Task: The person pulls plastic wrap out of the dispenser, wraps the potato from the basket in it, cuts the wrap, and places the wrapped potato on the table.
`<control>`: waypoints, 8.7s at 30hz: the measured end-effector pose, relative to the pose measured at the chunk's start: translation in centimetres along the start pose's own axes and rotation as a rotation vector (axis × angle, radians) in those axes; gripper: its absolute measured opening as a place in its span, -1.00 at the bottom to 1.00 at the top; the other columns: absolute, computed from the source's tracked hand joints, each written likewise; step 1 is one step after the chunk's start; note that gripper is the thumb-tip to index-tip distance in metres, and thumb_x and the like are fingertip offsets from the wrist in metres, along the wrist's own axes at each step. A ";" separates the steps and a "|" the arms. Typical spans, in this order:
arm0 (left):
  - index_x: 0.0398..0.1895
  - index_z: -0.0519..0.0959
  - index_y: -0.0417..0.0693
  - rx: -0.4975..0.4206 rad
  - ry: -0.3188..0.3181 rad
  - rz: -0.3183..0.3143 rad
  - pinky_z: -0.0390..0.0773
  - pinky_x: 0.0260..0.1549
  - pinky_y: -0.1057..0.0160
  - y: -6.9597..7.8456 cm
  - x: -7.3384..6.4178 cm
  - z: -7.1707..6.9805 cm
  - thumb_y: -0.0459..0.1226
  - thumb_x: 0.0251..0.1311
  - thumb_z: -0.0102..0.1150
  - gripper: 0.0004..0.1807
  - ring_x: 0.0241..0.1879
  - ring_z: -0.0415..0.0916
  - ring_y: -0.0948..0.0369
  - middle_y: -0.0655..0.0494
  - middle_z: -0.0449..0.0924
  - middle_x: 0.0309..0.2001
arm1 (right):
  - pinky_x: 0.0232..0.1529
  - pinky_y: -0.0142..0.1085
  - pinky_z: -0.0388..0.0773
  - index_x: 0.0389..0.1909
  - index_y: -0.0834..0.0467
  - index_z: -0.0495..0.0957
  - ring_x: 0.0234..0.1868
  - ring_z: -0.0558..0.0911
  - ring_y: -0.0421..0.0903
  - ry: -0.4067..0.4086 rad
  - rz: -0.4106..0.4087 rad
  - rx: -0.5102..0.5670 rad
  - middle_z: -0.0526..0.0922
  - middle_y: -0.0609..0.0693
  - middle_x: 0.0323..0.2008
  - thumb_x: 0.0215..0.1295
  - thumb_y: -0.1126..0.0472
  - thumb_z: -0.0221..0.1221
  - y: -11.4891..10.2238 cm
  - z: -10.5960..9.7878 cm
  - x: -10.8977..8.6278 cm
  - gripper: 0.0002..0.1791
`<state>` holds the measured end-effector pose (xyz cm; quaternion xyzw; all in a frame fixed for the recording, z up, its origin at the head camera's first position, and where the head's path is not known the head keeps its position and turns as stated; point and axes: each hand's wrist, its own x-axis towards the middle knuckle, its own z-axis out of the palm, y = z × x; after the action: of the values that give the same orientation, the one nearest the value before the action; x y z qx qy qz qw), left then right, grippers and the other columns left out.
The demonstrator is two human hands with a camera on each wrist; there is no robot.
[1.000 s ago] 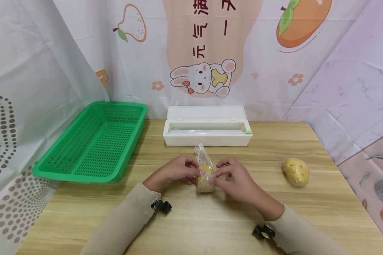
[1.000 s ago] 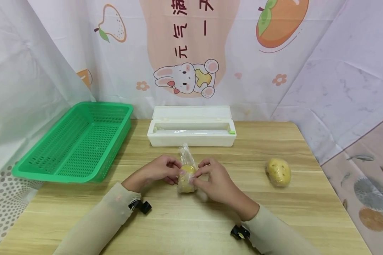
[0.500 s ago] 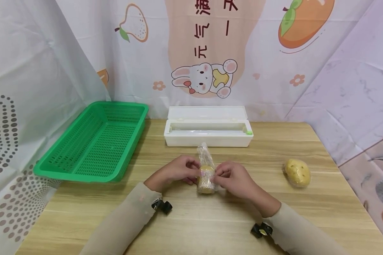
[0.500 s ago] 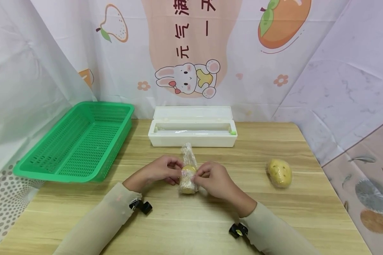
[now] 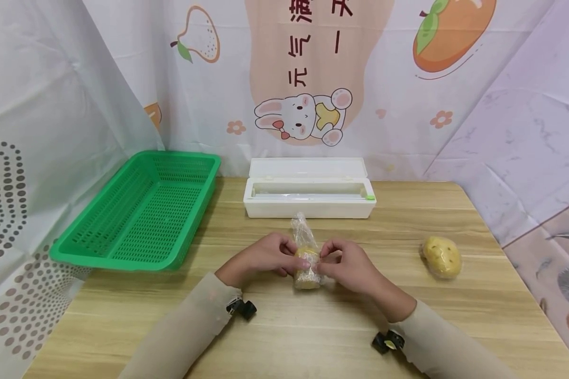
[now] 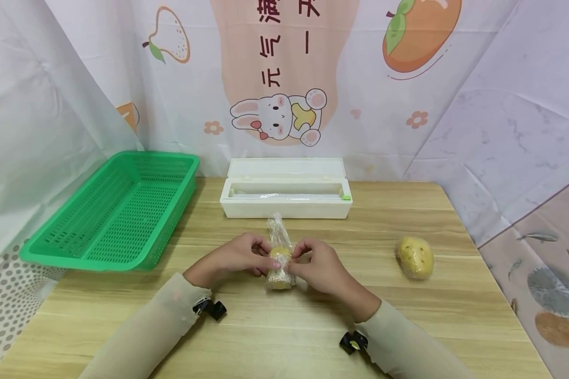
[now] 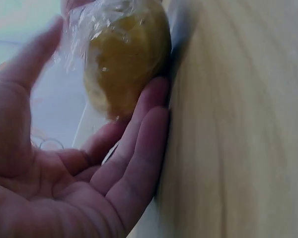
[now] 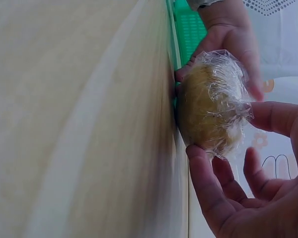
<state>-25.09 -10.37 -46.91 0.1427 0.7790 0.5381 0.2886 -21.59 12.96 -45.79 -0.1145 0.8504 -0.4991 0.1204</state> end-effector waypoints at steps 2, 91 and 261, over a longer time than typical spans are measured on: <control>-0.26 0.57 -0.09 0.039 0.037 -0.002 0.66 -0.41 0.09 0.0 0.0 0.3 0.10 -0.13 0.45 -0.47 -0.39 0.66 0.07 0.01 0.68 -0.38 | -0.45 -0.26 0.53 -0.24 0.10 0.49 -0.33 0.61 -0.06 -0.001 -0.001 0.017 0.58 0.01 -0.20 -0.02 0.19 0.41 0.0 0.0 0.0 -0.65; 0.07 0.54 0.24 -0.063 -0.031 0.032 0.66 -0.43 0.02 -0.4 0.5 0.4 -0.03 -0.04 0.44 -0.47 -0.42 0.66 -0.01 -0.06 0.64 -0.23 | -0.34 -0.11 0.63 -0.36 -0.01 0.69 -0.31 0.65 0.05 -0.212 -0.094 0.001 0.65 -0.07 -0.18 0.07 0.02 0.38 0.3 -2.0 2.1 -0.84; -0.05 0.54 -0.20 -0.228 0.069 -0.014 0.67 -0.42 0.10 -0.8 1.3 0.3 -0.16 0.00 0.43 -0.53 -0.35 0.68 0.01 -0.12 0.67 -0.23 | -0.43 -0.23 0.57 -0.19 0.02 0.55 -0.36 0.59 -0.06 0.043 0.008 -0.078 0.61 -0.04 -0.30 0.19 0.09 0.27 -0.1 -2.2 -0.1 -0.80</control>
<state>-25.86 -9.82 -48.11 0.0849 0.7231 0.6257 0.2799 -22.19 14.72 -44.66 -0.1047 0.8721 -0.4676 0.0995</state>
